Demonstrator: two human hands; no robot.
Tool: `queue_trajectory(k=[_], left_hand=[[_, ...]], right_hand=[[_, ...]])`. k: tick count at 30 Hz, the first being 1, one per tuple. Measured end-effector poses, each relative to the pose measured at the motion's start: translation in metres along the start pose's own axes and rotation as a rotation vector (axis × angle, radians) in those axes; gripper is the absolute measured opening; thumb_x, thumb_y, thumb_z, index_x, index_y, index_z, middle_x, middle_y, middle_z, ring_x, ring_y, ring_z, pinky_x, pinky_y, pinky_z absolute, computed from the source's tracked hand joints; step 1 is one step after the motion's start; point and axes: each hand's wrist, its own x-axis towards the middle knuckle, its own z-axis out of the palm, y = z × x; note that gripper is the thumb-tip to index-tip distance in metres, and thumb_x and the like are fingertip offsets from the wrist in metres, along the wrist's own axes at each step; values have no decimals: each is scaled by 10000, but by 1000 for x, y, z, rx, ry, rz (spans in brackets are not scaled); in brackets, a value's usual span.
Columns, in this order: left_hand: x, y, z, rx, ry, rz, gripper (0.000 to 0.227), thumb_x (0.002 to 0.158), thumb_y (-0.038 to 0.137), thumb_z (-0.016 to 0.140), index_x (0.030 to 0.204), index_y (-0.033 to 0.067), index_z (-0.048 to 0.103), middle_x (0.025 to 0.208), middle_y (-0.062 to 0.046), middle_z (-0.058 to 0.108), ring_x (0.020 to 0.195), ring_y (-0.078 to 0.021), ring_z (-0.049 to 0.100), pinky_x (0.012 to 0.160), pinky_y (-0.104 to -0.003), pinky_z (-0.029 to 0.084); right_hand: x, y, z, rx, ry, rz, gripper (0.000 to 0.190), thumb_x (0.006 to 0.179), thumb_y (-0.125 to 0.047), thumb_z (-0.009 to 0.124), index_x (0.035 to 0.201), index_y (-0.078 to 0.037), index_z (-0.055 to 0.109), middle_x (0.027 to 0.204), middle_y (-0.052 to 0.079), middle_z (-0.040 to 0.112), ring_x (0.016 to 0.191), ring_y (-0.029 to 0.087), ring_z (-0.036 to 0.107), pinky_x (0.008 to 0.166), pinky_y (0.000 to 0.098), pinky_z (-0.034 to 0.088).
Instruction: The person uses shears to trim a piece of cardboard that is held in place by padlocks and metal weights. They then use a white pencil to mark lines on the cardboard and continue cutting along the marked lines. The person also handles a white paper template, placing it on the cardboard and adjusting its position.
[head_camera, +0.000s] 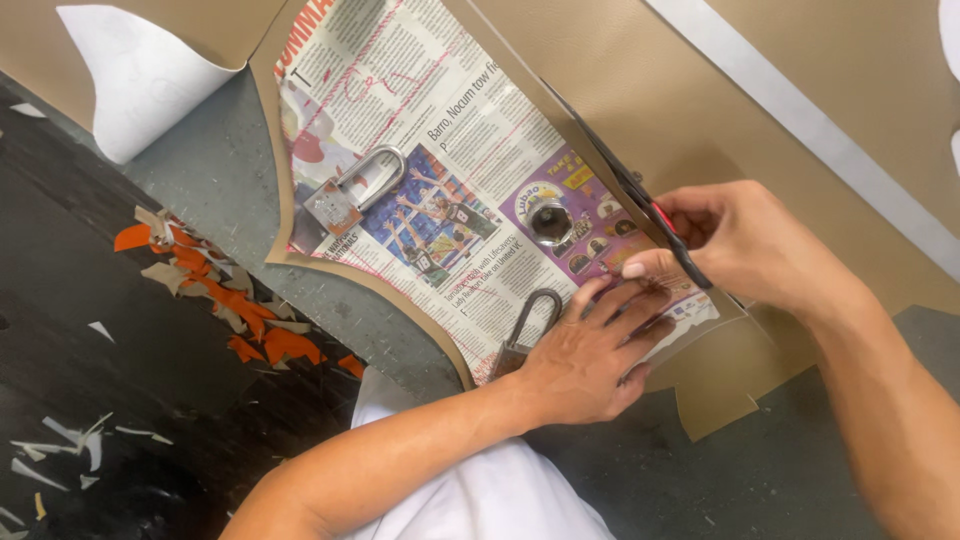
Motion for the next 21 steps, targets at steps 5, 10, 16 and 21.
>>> queue_trajectory(k=[5, 10, 16, 21], left_hand=[[0, -2, -3, -17, 9, -1, 545, 821, 235, 722, 1320, 37, 635, 1503, -156, 507, 1444, -312, 420, 1272, -517, 263], [-1, -3, -1, 0, 16, -6, 545, 828, 242, 716, 1325, 31, 639, 1513, -150, 512, 1462, -316, 412, 1272, -521, 267], [-1, -2, -1, 3, 10, 4, 514, 837, 237, 702, 1300, 17, 660, 1522, -164, 507, 1467, -321, 407, 1274, -527, 266], [-2, -3, 0, -14, 22, -1, 513, 830, 237, 697, 1286, 6, 670, 1524, -170, 507, 1462, -331, 410, 1265, -528, 270]], right_hand=[[6, -10, 1, -11, 6, -15, 534, 671, -337, 911, 1110, -58, 792, 678, 62, 719, 608, 136, 604, 567, 323, 489], [9, -24, 3, -59, 36, -26, 521, 666, -292, 916, 1111, -52, 791, 688, 42, 719, 612, 125, 607, 568, 305, 483], [20, -43, 4, -79, 61, -92, 481, 682, -252, 910, 1090, -30, 786, 690, 25, 704, 614, 102, 600, 559, 288, 484], [20, -55, 3, -72, 59, -91, 487, 672, -245, 900, 1099, -40, 787, 664, 51, 713, 582, 111, 595, 535, 301, 473]])
